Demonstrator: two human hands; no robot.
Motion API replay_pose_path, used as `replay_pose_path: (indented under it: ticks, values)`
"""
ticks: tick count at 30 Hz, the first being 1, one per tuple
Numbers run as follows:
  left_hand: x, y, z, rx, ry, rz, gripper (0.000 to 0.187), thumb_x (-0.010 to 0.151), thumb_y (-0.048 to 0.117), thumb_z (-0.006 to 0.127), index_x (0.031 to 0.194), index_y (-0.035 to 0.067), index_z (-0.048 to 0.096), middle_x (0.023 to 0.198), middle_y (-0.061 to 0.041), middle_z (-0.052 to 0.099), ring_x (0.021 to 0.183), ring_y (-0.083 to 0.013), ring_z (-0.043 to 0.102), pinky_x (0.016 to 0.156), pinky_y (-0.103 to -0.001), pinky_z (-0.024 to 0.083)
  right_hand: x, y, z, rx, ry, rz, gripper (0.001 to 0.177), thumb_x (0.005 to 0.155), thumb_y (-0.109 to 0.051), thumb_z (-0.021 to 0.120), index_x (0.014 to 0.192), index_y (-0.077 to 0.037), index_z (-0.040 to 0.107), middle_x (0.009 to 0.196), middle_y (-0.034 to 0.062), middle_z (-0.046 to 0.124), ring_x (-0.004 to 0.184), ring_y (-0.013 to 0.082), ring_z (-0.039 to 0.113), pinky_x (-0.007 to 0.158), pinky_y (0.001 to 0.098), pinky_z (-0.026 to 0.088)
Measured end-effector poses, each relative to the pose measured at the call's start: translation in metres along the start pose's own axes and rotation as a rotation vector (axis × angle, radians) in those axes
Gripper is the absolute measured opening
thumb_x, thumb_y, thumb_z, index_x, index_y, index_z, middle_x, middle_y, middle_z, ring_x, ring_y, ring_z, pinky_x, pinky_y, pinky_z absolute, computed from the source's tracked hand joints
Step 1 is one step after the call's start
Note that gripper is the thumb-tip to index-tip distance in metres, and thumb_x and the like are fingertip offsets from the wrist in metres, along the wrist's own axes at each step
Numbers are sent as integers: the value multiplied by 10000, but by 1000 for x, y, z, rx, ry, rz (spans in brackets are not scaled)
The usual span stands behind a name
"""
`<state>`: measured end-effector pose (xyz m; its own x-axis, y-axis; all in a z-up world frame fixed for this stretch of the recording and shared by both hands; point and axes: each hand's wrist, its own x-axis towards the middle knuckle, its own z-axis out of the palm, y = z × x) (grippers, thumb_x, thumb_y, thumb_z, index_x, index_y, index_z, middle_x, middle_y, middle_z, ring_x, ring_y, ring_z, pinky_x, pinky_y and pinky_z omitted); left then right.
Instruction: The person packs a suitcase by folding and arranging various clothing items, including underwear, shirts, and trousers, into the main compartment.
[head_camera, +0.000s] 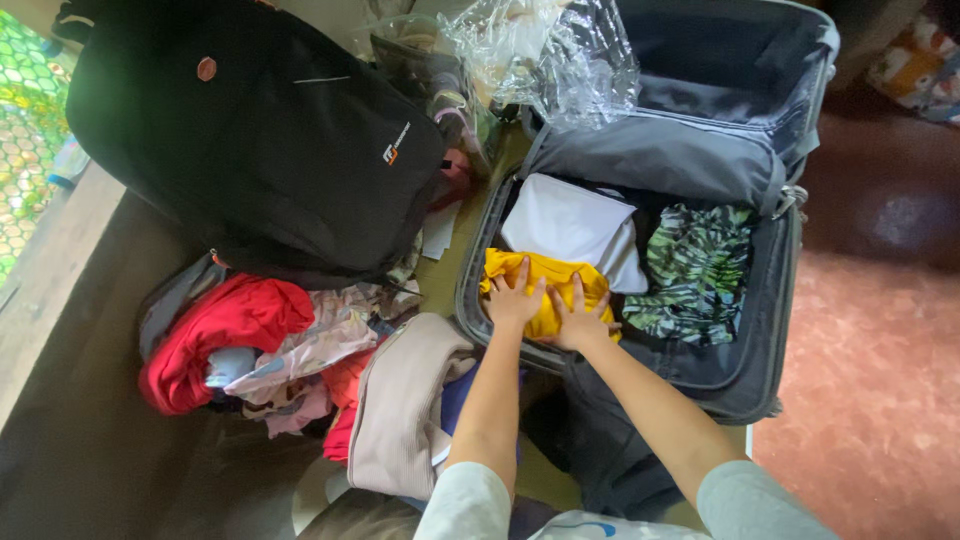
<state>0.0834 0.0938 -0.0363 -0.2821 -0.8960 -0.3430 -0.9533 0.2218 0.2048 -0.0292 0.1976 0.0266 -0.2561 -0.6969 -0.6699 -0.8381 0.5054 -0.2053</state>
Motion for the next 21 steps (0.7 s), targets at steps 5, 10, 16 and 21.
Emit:
replay_pose_path:
  ticks: [5,10,16,21]
  values:
    - [27,-15,-18,-66,-101,59,603,977,580,388,1561,450,314,1653,-218,237,1471,-448,319,1182,-510,326,6,-6,-5,-76,-39,53,1239,678,-831,719,1596,-558,-68,1683,-45,-361,1479,600,-218,1062,868,133]
    - [22,-7,6,81,380,154,370,1109,417,576,1385,171,585,1545,-98,378,1492,-317,359,1291,-406,291,9,-6,-4,-83,-56,40,1224,688,-867,675,1598,-552,-81,1664,-36,-377,1489,617,-187,1077,855,154]
    - [26,-14,22,-156,240,185,1091,834,689,699,1543,-35,295,1597,-320,92,1482,-478,89,1187,-580,142,29,-1,5,-98,-129,54,1165,772,-818,649,1621,-467,-67,1662,-22,-408,1493,611,-201,1067,841,210]
    - [13,-3,-2,-114,85,60,1053,794,664,692,1579,76,307,1664,-271,111,1550,-442,95,1220,-552,200,38,10,5,-62,-82,-29,1029,843,-777,617,1638,-439,57,1716,43,-226,1509,606,-29,1130,798,186]
